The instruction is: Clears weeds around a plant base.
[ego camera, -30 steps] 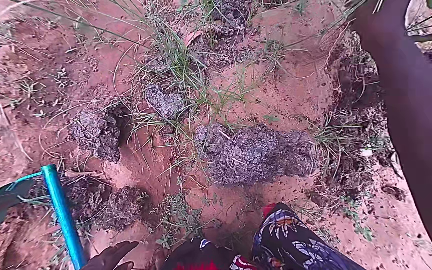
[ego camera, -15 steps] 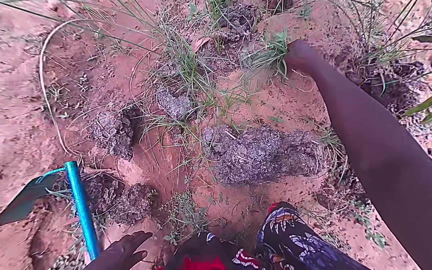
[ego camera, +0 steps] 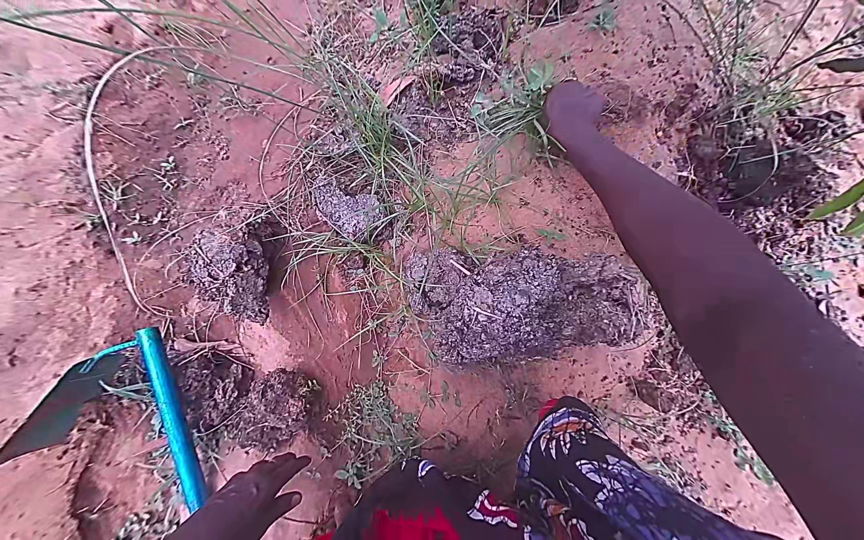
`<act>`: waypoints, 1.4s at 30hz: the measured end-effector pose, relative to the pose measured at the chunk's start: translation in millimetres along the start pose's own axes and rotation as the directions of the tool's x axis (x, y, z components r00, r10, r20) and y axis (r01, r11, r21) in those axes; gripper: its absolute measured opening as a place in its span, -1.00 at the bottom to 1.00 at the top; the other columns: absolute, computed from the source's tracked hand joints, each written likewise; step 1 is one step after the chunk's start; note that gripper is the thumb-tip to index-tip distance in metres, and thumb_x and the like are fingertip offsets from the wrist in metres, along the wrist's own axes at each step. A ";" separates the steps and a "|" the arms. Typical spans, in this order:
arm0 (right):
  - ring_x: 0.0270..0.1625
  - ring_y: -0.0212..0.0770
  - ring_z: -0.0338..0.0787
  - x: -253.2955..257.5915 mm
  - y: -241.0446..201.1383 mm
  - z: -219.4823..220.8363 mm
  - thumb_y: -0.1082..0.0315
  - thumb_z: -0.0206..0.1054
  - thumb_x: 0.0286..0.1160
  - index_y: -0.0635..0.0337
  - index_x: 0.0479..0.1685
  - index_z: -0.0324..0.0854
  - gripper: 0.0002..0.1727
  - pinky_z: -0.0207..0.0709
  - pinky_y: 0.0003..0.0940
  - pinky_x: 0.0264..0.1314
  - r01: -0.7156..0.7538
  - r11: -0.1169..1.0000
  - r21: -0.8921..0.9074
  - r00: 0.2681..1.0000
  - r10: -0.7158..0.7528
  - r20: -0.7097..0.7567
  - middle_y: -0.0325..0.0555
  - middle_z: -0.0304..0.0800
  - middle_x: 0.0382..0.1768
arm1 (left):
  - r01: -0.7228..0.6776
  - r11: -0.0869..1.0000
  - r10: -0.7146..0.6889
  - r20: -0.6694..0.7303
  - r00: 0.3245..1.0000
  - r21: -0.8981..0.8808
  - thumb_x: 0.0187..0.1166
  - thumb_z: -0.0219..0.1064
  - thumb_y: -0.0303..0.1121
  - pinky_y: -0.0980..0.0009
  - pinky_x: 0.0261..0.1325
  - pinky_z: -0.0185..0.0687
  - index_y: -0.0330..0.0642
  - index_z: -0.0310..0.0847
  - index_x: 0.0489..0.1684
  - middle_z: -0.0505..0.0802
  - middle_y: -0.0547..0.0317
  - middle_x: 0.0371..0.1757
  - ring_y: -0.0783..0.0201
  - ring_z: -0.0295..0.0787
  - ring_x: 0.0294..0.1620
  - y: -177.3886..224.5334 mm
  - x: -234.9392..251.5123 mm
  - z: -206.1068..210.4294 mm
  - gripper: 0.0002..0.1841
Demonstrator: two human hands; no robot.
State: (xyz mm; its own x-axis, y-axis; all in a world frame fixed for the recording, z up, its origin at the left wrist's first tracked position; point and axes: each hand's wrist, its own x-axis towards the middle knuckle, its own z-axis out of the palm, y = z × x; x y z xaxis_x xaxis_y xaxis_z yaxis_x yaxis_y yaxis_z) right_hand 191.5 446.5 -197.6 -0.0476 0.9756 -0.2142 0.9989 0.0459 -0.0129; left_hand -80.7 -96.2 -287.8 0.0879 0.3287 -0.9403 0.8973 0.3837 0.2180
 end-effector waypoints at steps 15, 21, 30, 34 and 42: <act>0.60 0.39 0.51 -5.6 58.8 4.1 0.47 0.20 0.59 0.65 0.47 0.37 -0.48 0.36 0.19 0.60 0.068 0.932 0.357 0.950 0.049 -0.309 0.56 0.45 0.52 | -0.016 1.000 0.016 0.010 1.000 0.021 0.80 0.21 -0.15 -0.28 0.66 0.23 -0.16 0.37 0.74 0.53 -0.23 0.67 -0.29 0.37 0.71 9.1 -9.8 12.0 -0.44; 0.71 0.21 0.42 -2.0 98.8 -51.4 0.48 0.26 0.53 0.58 0.55 0.37 -0.42 0.21 -0.04 0.75 0.104 0.909 0.403 0.906 0.080 -0.415 0.47 0.45 0.58 | 0.020 0.999 -0.020 0.009 1.000 0.050 0.82 0.18 -0.11 -0.24 0.67 0.24 -0.11 0.34 0.76 0.50 -0.19 0.70 -0.27 0.36 0.72 15.0 -14.0 10.4 -0.44; 0.50 0.58 0.53 8.6 44.6 -18.5 0.39 0.37 0.56 0.74 0.23 0.48 -0.51 0.38 0.46 0.43 0.254 0.961 0.106 0.966 -0.247 -0.071 0.70 0.53 0.35 | -0.034 0.999 0.033 0.008 0.999 0.033 0.81 0.19 -0.14 -0.25 0.65 0.26 -0.13 0.35 0.75 0.52 -0.24 0.68 -0.29 0.39 0.70 19.5 -11.5 12.9 -0.44; 0.46 0.58 0.57 21.1 20.3 -1.1 0.35 0.36 0.55 0.66 0.15 0.55 -0.56 0.42 0.54 0.33 0.257 0.966 0.021 0.966 -0.258 0.022 0.65 0.58 0.31 | -0.038 0.999 0.038 -0.004 0.999 0.015 0.81 0.20 -0.13 -0.26 0.64 0.28 -0.13 0.37 0.74 0.54 -0.23 0.66 -0.31 0.41 0.68 6.7 -9.7 13.7 -0.45; 0.48 0.54 0.56 15.3 6.7 8.7 0.36 0.33 0.56 0.58 0.25 0.55 -0.56 0.37 0.56 0.32 0.173 0.984 0.039 0.985 -0.174 0.023 0.60 0.58 0.36 | 0.021 1.000 -0.022 0.019 1.000 0.015 0.81 0.20 -0.12 -0.26 0.66 0.25 -0.15 0.36 0.75 0.52 -0.25 0.67 -0.29 0.38 0.70 -10.6 -6.7 11.9 -0.43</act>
State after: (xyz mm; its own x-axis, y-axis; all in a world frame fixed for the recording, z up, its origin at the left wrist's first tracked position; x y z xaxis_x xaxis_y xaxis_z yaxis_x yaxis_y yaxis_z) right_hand 197.5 459.9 -209.4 -0.2205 0.9477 -0.2307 0.9747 0.2053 -0.0882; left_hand -85.7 -112.8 -286.9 0.0767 0.3042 -0.9495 0.9055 0.3774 0.1940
